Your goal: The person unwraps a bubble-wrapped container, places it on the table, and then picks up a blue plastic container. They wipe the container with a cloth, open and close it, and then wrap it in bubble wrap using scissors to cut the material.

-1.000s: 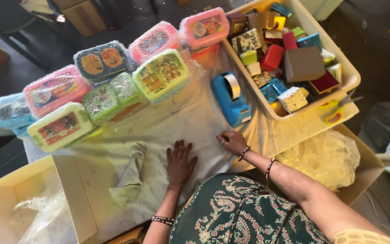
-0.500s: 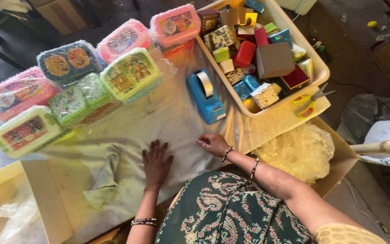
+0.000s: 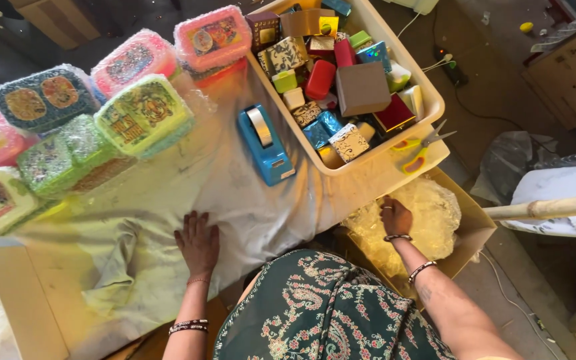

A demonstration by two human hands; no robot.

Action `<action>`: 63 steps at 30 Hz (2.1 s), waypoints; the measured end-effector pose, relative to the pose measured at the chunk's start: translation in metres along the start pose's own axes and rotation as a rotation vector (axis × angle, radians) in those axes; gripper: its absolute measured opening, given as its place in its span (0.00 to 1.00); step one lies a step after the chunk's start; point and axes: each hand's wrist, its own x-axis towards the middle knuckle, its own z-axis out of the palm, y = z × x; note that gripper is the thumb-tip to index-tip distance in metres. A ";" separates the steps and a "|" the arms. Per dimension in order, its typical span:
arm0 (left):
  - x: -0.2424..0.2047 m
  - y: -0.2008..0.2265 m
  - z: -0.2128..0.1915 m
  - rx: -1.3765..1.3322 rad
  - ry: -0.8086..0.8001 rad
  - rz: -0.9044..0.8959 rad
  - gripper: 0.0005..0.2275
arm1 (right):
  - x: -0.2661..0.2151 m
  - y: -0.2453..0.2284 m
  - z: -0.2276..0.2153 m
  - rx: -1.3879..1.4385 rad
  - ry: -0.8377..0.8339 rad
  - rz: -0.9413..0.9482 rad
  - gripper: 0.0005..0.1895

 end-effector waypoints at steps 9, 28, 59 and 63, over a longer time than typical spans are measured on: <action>-0.009 0.015 -0.002 0.002 -0.044 -0.146 0.21 | 0.038 0.151 -0.022 -0.672 -0.101 0.431 0.23; -0.052 0.058 0.010 0.029 0.038 -0.290 0.22 | 0.018 -0.057 0.019 -0.683 -1.195 -0.461 0.28; -0.328 -0.182 -0.177 0.394 0.674 -1.504 0.35 | -0.110 -0.197 0.165 -0.451 -0.572 -1.311 0.27; -0.402 -0.212 -0.186 0.318 0.770 -1.893 0.40 | -0.110 -0.195 0.165 -0.506 -0.544 -1.303 0.24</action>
